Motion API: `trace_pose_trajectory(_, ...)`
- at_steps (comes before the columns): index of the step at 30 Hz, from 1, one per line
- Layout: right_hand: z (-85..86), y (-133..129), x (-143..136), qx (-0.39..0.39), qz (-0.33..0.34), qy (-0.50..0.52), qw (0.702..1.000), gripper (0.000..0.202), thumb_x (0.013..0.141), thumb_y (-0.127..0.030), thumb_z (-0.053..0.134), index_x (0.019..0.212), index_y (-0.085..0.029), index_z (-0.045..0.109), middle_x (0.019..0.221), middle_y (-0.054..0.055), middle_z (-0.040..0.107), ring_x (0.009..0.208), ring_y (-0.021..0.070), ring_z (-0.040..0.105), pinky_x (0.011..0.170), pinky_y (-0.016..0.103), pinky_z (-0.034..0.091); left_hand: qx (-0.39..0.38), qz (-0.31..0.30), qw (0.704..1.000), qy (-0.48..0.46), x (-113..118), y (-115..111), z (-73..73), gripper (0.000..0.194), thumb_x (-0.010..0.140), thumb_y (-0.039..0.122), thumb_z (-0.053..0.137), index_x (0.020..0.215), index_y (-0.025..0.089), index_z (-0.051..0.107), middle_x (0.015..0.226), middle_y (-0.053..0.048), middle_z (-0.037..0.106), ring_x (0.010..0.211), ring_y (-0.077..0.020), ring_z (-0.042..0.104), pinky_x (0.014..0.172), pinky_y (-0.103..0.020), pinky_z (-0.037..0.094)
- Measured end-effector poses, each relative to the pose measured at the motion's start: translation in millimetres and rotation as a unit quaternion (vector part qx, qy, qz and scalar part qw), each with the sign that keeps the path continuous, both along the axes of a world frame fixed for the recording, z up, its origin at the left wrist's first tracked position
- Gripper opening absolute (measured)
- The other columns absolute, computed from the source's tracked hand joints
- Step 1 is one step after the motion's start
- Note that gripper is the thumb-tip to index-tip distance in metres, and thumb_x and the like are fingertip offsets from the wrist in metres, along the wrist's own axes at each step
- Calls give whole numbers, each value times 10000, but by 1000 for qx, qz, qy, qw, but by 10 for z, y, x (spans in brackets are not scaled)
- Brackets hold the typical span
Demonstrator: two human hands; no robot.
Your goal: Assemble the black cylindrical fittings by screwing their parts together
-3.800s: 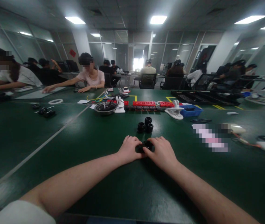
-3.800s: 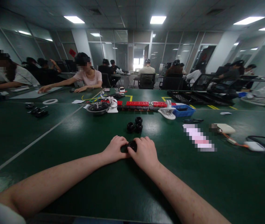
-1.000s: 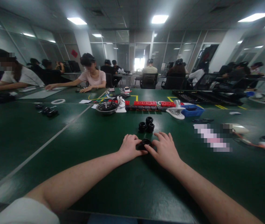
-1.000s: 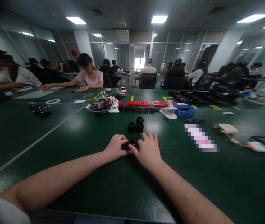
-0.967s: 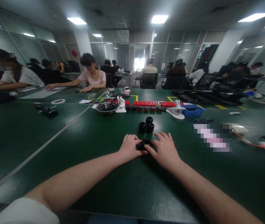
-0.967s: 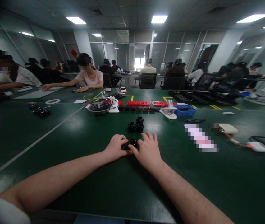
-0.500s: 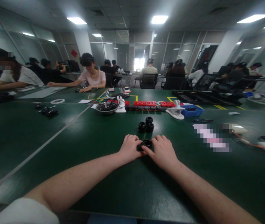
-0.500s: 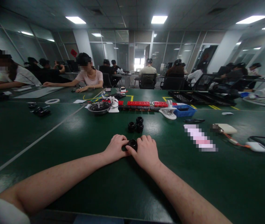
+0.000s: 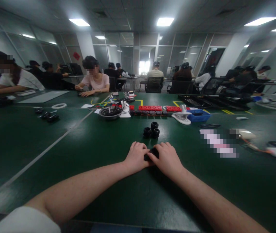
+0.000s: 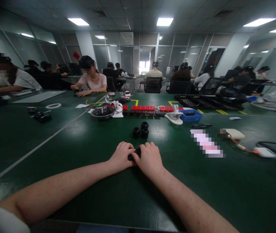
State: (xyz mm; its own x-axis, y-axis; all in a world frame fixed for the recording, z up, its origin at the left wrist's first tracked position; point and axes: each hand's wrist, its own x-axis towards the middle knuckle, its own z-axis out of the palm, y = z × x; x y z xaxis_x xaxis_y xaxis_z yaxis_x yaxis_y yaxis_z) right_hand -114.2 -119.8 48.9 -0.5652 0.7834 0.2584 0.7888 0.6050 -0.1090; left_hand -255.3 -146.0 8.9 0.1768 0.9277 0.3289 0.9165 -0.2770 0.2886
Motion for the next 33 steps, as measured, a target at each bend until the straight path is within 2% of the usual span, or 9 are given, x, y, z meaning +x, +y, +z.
trace_pose_trajectory(13,-13,-73,-26,2,74,18,997,169,744,-218,442,864,-183,556,854,46,567,835,173,451,741,295,312,-22,3,1000,8,-21,10,-6,253,654,376,554,812,183,598,887,-34,519,888,-200,441,947,-410,245)
trace_pose_trajectory(16,-22,-84,-24,-1,90,33,995,168,741,-214,441,862,-179,553,887,45,573,871,173,452,828,325,298,-29,3,1000,8,-29,12,-15,232,655,338,551,827,190,599,888,-32,522,893,-201,439,958,-414,230)
trace_pose_trajectory(20,-29,-86,-5,-9,103,50,993,200,735,-229,454,900,-193,561,959,40,574,962,189,441,966,412,188,-35,6,999,2,-36,19,-21,207,659,303,546,833,205,601,898,-28,523,899,-199,435,946,-406,249)
trace_pose_trajectory(25,-22,-98,16,2,119,49,992,197,745,-248,453,875,-204,595,1161,59,495,1118,227,352,990,474,145,-54,12,998,-13,-46,54,-41,161,649,276,552,789,220,611,887,-23,515,868,-195,437,844,-373,336)
trace_pose_trajectory(33,24,-129,64,25,123,53,991,190,741,-260,466,708,-209,645,1187,55,488,1163,261,311,990,511,119,-37,19,999,-22,-74,80,-92,254,650,352,566,869,235,616,876,-21,516,849,-192,437,825,-367,336)
